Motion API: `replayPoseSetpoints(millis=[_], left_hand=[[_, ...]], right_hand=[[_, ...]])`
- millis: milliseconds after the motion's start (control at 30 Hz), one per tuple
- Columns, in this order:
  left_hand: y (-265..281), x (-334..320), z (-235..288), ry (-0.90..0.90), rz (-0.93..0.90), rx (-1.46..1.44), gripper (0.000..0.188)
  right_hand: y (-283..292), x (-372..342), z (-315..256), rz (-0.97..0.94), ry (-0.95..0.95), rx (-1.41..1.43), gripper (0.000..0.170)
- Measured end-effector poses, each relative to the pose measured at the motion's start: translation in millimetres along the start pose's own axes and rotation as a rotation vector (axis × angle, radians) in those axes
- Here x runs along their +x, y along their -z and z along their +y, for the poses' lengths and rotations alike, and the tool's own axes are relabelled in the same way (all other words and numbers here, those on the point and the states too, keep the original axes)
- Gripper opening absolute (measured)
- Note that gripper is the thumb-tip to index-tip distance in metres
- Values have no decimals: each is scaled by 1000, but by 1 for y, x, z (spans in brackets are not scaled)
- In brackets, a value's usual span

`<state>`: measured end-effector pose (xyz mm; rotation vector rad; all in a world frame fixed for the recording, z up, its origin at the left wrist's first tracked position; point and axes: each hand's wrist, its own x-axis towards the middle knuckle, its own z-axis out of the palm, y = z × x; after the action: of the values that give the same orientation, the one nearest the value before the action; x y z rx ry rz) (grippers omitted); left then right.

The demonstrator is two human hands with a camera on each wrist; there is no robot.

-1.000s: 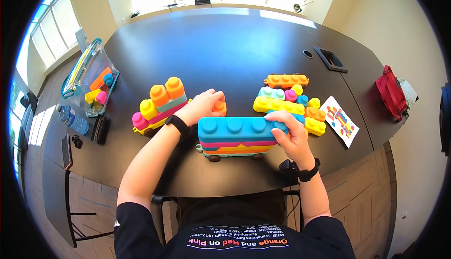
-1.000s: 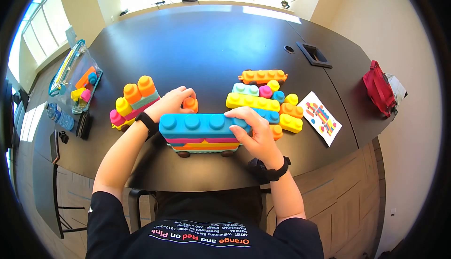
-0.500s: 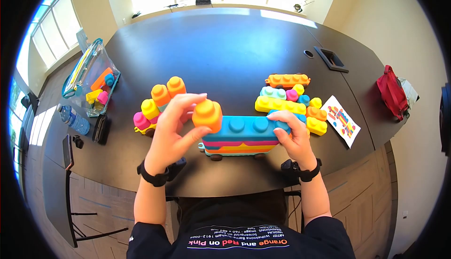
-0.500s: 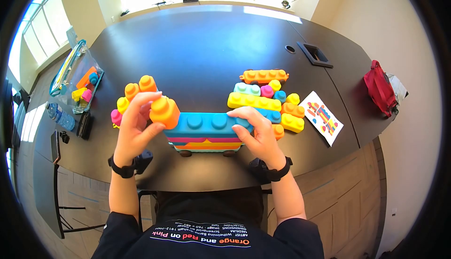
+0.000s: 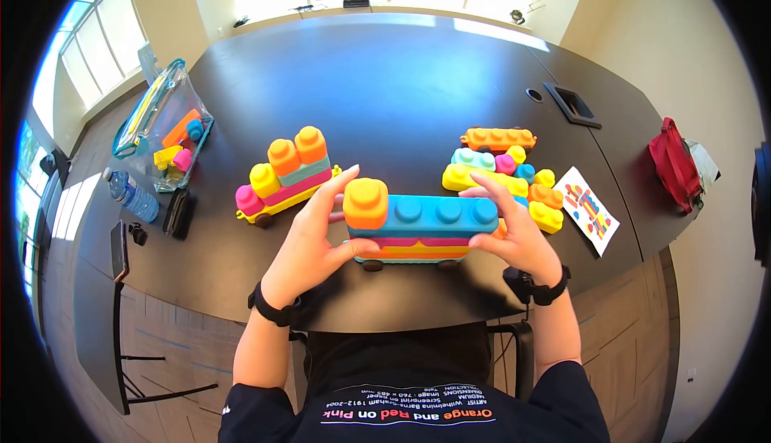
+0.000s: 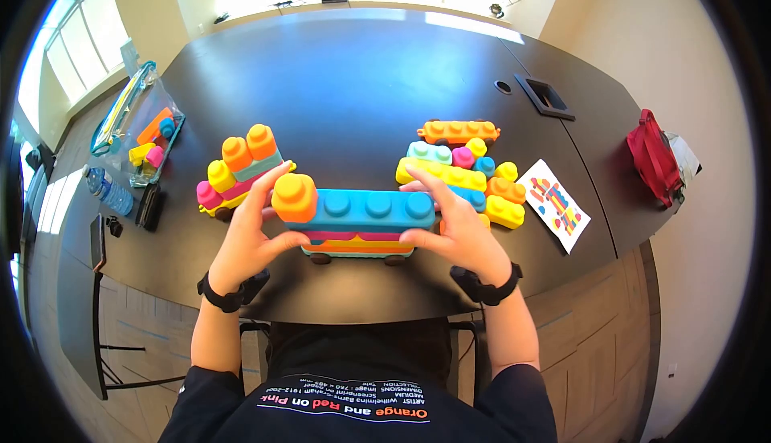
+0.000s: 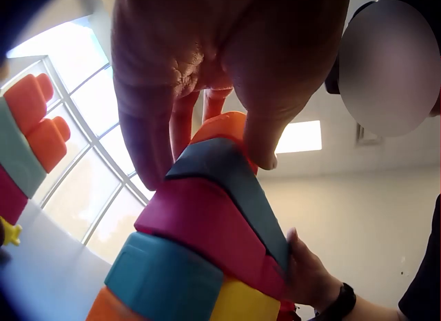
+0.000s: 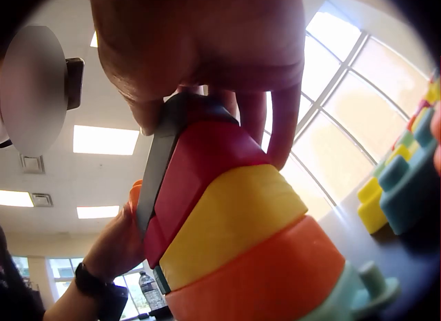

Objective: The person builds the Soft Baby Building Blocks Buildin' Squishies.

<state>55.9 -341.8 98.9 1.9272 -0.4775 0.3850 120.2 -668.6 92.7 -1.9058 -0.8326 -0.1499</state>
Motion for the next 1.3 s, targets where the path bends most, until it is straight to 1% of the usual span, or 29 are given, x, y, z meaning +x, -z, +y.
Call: replayPoseSetpoints(millis=[33,67,100,133,167,200,267,367,433,467,500,533,567,633,667,733,767,833,867,900,933,967,1000,1033,1100,1133,1200,1233,1300], left_hand=[[0,-4,-6,78,-30,-19,77],[0,-7,-12,155,-59,-38,78],[1,-10,-19,154,-56,-37,78],[3,-12,-27,251,-146,5,74],[2,-14,-32,349,-237,47,70],[-1,-15,-37,250,-229,65,58],[-4,-16,-40,226,-223,98,54],[-2,-10,-42,184,-182,137,48],[1,3,-41,168,-148,141,46],[2,13,-38,115,-81,226,43],[2,24,-33,62,-12,310,41],[1,36,-23,63,40,299,38],[-2,49,-23,63,41,298,38],[-7,76,-27,-10,171,364,37],[-10,89,-39,-11,173,364,37],[-20,112,-69,31,217,370,44],[-27,119,-72,30,218,370,44],[-39,131,-76,222,289,487,56],[-41,134,-81,252,256,476,62],[-44,135,-92,250,260,477,62],[-47,136,-102,261,253,468,61],[-47,137,-103,273,246,460,61],[-47,136,-104,353,224,390,65],[-47,135,-106,355,225,392,65],[-47,130,-108,233,261,460,68],[-44,125,-109,236,261,460,68],[-26,114,-82,65,204,522,62],[-19,107,-70,-10,283,518,51],[4,94,-43,-90,323,653,52]], right_hand=[[6,-1,-4,-1,2,1,60],[13,-2,-8,-108,-62,-150,67],[19,-2,-9,-215,-127,-303,74],[21,-2,-7,-261,-193,-343,72],[20,-2,-1,-262,-193,-342,72],[18,-2,6,-290,-224,-285,70],[16,-2,10,-319,-257,-227,69],[10,6,6,-268,-259,-293,66],[13,22,-7,-217,-242,-170,64],[19,30,-11,-225,-262,-192,64],[20,41,-5,-151,-98,-203,64],[25,53,-6,-126,-107,-191,63],[30,67,-10,-100,-115,-178,61],[38,95,-5,-76,-160,-222,59],[41,107,-1,-50,-206,-265,57],[40,129,17,-42,-220,-259,56],[38,138,30,-35,-236,-250,55],[33,153,55,-41,-270,-236,55],[31,158,68,-58,-293,-229,56],[29,161,82,-74,-316,-221,57],[26,161,96,-73,-202,-235,59],[25,162,95,-74,-197,-234,59],[25,163,93,-116,-270,-240,58],[24,164,92,-158,-345,-246,58],[24,164,97,-173,-375,-211,60],[26,164,99,-191,-346,-277,60],[29,166,95,-210,-313,-346,60],[30,166,88,-216,-343,-341,60],[32,165,92,-220,-374,-335,60]])
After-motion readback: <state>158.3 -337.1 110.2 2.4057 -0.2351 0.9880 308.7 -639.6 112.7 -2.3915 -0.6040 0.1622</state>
